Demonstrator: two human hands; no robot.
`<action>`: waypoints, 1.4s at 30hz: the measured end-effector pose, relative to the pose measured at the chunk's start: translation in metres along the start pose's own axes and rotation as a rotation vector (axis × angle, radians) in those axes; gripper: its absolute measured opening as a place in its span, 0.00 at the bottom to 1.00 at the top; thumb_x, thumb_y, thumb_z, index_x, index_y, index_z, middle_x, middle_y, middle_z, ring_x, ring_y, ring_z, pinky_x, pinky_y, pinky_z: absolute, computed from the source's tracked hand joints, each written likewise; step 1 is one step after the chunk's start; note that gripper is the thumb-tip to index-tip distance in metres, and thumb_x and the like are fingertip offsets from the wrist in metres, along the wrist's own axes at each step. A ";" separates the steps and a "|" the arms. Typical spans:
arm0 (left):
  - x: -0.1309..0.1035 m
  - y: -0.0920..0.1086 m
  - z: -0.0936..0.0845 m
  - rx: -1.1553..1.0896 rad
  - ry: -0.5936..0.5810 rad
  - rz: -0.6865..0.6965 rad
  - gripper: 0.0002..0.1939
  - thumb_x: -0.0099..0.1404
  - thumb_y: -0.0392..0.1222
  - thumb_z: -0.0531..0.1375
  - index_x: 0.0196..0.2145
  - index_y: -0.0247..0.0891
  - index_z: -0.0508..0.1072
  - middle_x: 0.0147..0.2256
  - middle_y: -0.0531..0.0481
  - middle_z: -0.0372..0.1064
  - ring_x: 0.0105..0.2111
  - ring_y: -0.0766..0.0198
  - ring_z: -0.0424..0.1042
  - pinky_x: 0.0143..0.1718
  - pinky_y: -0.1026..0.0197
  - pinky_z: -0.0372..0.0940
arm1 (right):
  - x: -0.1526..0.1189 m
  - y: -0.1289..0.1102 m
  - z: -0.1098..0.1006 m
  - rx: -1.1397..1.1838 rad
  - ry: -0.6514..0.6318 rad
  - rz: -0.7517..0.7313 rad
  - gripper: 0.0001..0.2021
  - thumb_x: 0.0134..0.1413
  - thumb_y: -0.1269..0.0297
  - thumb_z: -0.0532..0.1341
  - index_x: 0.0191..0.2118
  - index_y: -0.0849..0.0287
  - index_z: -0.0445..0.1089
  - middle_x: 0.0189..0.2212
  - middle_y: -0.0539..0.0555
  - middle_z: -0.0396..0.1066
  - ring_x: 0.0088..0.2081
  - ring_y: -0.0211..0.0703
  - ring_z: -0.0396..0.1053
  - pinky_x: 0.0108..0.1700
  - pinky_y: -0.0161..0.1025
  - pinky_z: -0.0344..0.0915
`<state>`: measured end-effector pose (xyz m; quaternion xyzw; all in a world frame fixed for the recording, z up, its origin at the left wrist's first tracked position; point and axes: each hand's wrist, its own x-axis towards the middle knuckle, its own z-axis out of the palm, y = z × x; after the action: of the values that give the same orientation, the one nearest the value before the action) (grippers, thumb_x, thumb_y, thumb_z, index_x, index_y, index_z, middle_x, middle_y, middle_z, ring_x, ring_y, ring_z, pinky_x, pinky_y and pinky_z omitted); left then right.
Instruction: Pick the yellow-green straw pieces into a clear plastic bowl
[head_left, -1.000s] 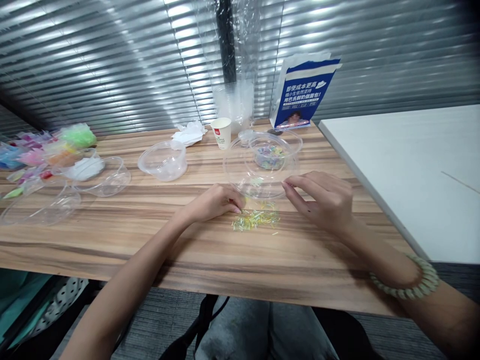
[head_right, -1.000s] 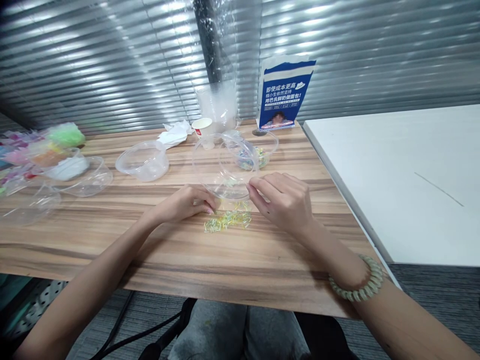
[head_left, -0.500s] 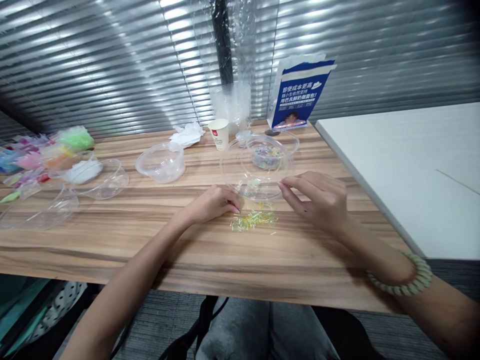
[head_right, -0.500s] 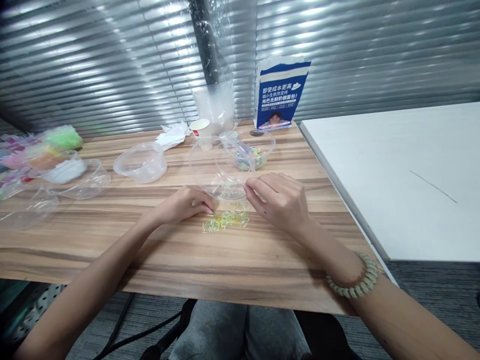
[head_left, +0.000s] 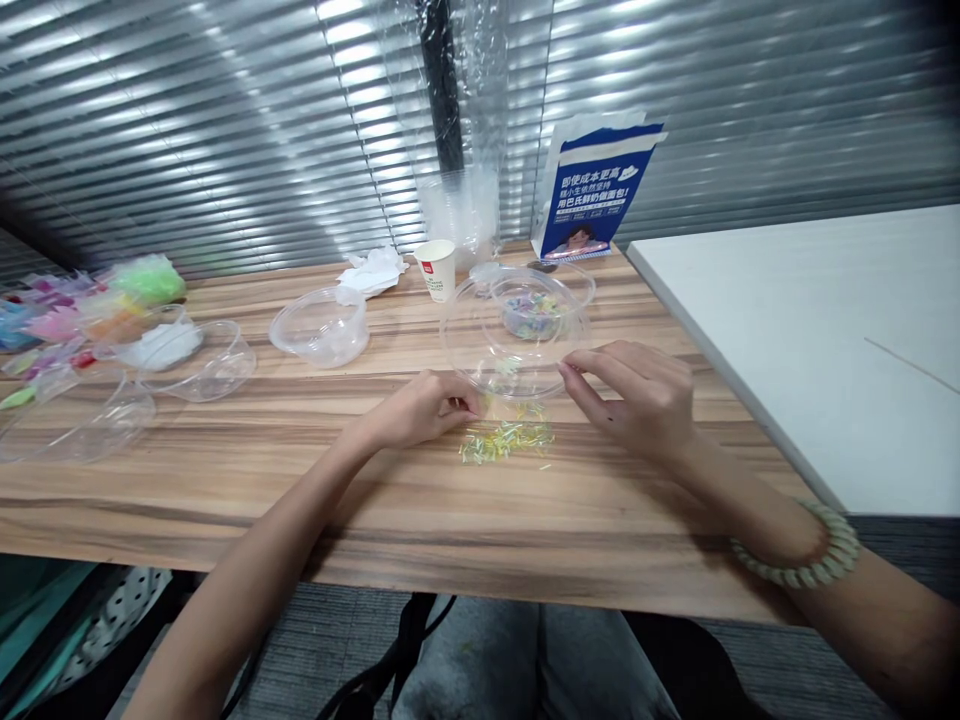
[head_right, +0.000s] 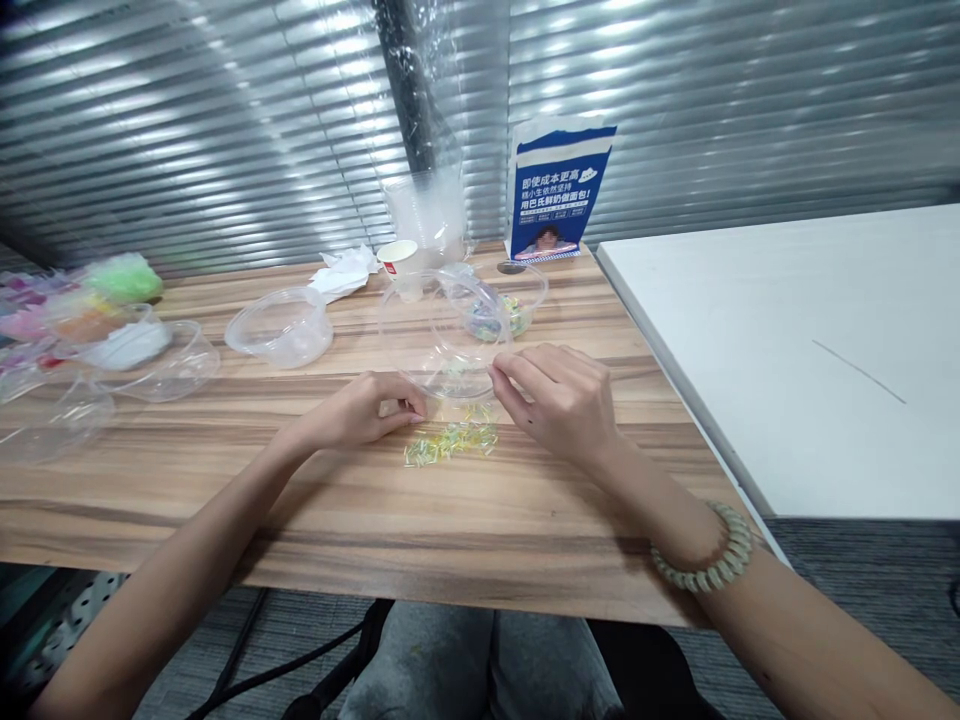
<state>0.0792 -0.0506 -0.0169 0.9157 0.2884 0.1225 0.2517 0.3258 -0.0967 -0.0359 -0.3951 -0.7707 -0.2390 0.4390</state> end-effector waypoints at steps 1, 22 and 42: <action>-0.001 0.001 -0.002 -0.036 0.007 -0.020 0.06 0.59 0.30 0.57 0.33 0.33 0.74 0.32 0.49 0.74 0.31 0.67 0.71 0.34 0.66 0.64 | 0.000 0.000 0.000 -0.002 0.004 0.005 0.03 0.54 0.70 0.60 0.30 0.58 0.68 0.24 0.50 0.73 0.26 0.37 0.70 0.30 0.35 0.64; -0.002 0.014 -0.005 -0.446 0.352 -0.171 0.08 0.51 0.39 0.66 0.29 0.31 0.75 0.28 0.46 0.75 0.28 0.66 0.74 0.32 0.67 0.71 | -0.002 -0.010 0.002 0.046 -0.048 -0.076 0.03 0.55 0.72 0.59 0.31 0.59 0.68 0.25 0.51 0.72 0.26 0.37 0.68 0.30 0.35 0.62; 0.001 0.008 0.009 -0.372 0.391 -0.173 0.08 0.53 0.40 0.66 0.29 0.32 0.76 0.30 0.47 0.76 0.30 0.65 0.75 0.34 0.65 0.72 | -0.004 -0.015 0.003 0.089 -0.053 -0.155 0.02 0.53 0.72 0.60 0.34 0.59 0.69 0.26 0.51 0.73 0.30 0.39 0.70 0.32 0.35 0.64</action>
<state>0.0872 -0.0597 -0.0204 0.7849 0.3811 0.3255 0.3644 0.3131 -0.1054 -0.0414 -0.3205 -0.8201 -0.2271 0.4160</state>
